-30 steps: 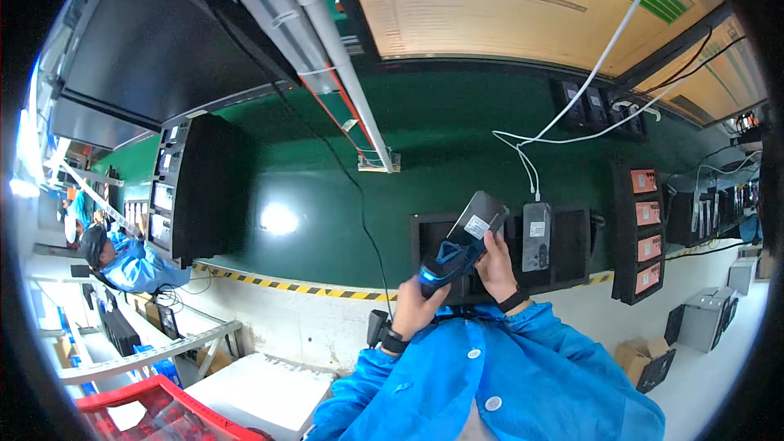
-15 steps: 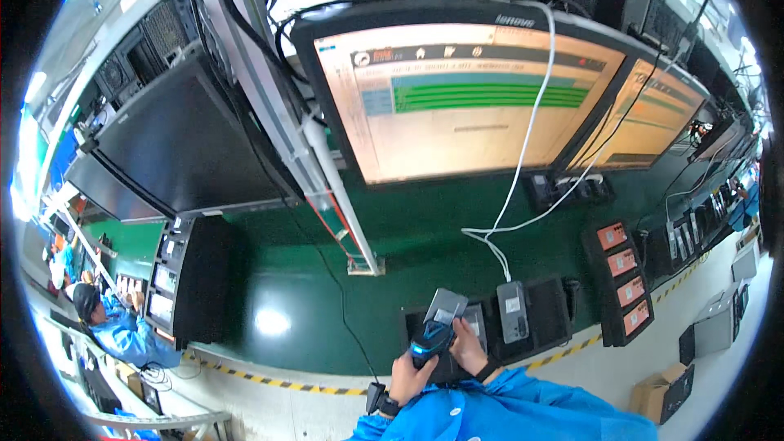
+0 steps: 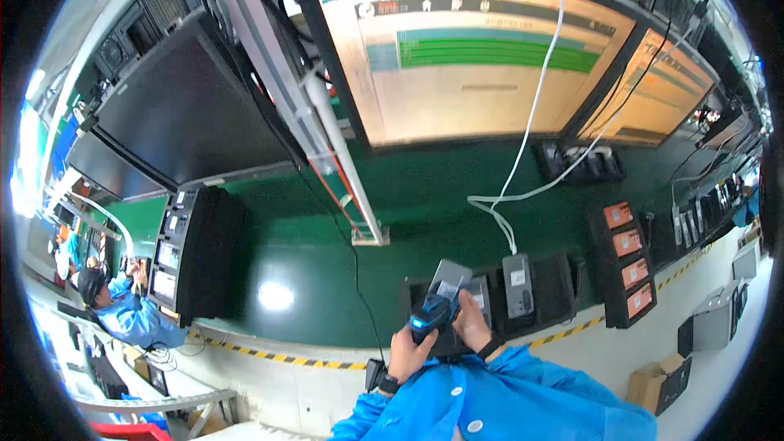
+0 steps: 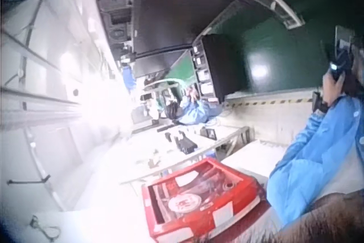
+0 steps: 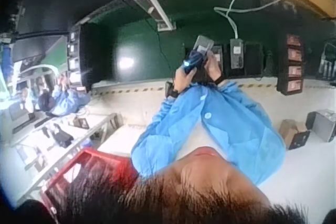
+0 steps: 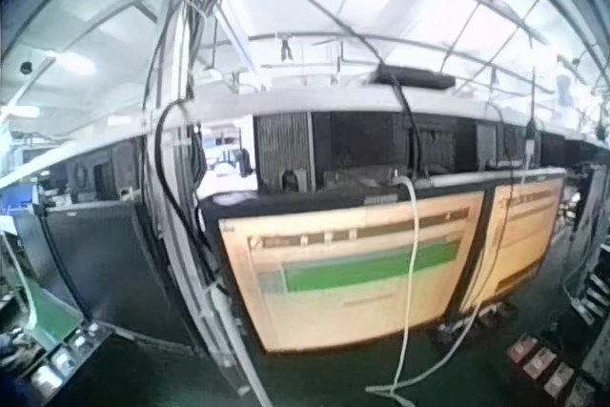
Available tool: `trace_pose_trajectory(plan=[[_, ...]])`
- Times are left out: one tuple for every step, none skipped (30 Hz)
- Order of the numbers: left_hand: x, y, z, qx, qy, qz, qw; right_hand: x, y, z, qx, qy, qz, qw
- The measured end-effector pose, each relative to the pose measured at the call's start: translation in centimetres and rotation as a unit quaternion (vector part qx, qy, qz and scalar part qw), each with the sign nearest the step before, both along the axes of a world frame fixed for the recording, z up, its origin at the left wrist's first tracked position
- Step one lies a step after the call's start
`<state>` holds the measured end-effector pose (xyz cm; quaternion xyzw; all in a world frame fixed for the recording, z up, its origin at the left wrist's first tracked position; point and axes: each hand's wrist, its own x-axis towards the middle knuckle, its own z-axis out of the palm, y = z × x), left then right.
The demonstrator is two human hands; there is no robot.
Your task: Testing smartphones on a manufacturing assembly line using computer-linked cables and barcode scanners.
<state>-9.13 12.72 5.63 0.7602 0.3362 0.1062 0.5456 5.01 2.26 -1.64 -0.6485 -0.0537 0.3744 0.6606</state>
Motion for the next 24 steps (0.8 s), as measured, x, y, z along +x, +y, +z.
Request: trace_pose_trajectory(plan=[[0.2, 0.0, 0.5, -0.005, -0.001, 0.003, 1.000, 0.3, -0.9, 0.1, -0.191, -0.149, 0.086, 0.966], [0.2, 0.0, 0.7, 0.010, -0.007, -0.001, 1.000, 0.0, -0.8, -1.0, -0.076, -0.191, 0.033, 0.978], [0.4, -0.1, 0.8, 0.008, -0.028, 0.010, 1.000, 0.1, -0.3, -1.2, 0.040, -0.233, -0.023, 0.971], [0.3, -0.2, 1.1, 0.000, -0.008, 0.004, 1.000, -0.1, 0.9, -1.5, 0.122, 0.081, -0.105, 0.984], [0.3, -0.1, 1.3, -0.007, 0.009, -0.001, 1.000, -0.1, 1.0, -1.2, 0.120, 0.086, -0.105, 0.983], [0.2, -0.2, 1.2, -0.008, 0.013, -0.001, 1.000, -0.1, 1.0, -0.8, 0.126, 0.114, -0.101, 0.980], [0.1, -0.2, 1.0, -0.003, -0.009, 0.001, 1.000, -0.2, 0.9, -0.6, 0.132, 0.141, -0.097, 0.976], [0.1, -0.3, 0.9, 0.003, -0.031, 0.002, 1.000, -0.2, 0.7, -1.1, 0.130, 0.141, -0.090, 0.977], [0.1, -0.4, 0.8, 0.002, -0.030, 0.001, 1.000, -0.3, 0.4, -1.5, 0.129, 0.141, -0.091, 0.977], [0.0, -0.3, 0.7, 0.001, -0.006, -0.010, 1.000, -0.3, 0.2, -1.8, 0.112, 0.134, -0.086, 0.981], [0.0, -0.3, 0.7, 0.000, 0.018, -0.021, 1.000, -0.2, 0.2, -1.7, 0.094, 0.126, -0.082, 0.984], [0.0, -0.3, 0.7, 0.001, 0.017, -0.022, 1.000, -0.3, 0.1, -1.7, 0.095, 0.124, -0.083, 0.984], [0.0, -0.4, 0.8, 0.001, 0.010, -0.021, 1.000, -0.4, 0.0, -1.7, 0.093, 0.126, -0.082, 0.984], [-0.1, -0.5, 0.8, 0.002, 0.003, -0.019, 1.000, -0.4, -0.1, -1.6, 0.091, 0.127, -0.080, 0.985], [-0.1, -0.5, 0.6, 0.003, 0.001, -0.019, 1.000, -0.3, -0.3, -1.6, 0.092, 0.125, -0.080, 0.985], [-0.2, -0.5, 0.1, -0.011, -0.001, -0.017, 1.000, 0.0, -0.6, -1.5, 0.090, 0.144, -0.061, 0.984], [-0.1, -0.4, 0.2, -0.024, -0.002, -0.015, 1.000, 0.2, -0.7, -1.3, 0.089, 0.163, -0.042, 0.982], [-0.1, -0.4, 0.4, -0.024, -0.003, -0.016, 1.000, 0.1, -0.7, -1.1, 0.090, 0.162, -0.042, 0.982], [-0.1, -0.4, 0.9, -0.010, 0.005, -0.016, 1.000, 0.1, -0.5, -0.8, 0.114, 0.164, -0.044, 0.979], [0.0, -0.4, 1.3, 0.004, 0.013, -0.016, 1.000, 0.0, -0.4, -0.6, 0.138, 0.166, -0.046, 0.975], [0.0, -0.4, 1.2, 0.005, 0.013, -0.016, 1.000, 0.0, -0.3, -0.6, 0.139, 0.166, -0.046, 0.975], [0.0, -0.5, 1.1, 0.007, 0.004, -0.012, 1.000, -0.1, -0.3, -0.8, 0.152, 0.164, -0.052, 0.973], [0.1, -0.4, 1.2, 0.010, -0.006, -0.008, 1.000, 0.0, -0.2, -1.1, 0.165, 0.161, -0.057, 0.971], [0.1, -0.4, 1.5, 0.011, -0.007, -0.009, 1.000, 0.0, -0.2, -1.6, 0.166, 0.161, -0.057, 0.971]])
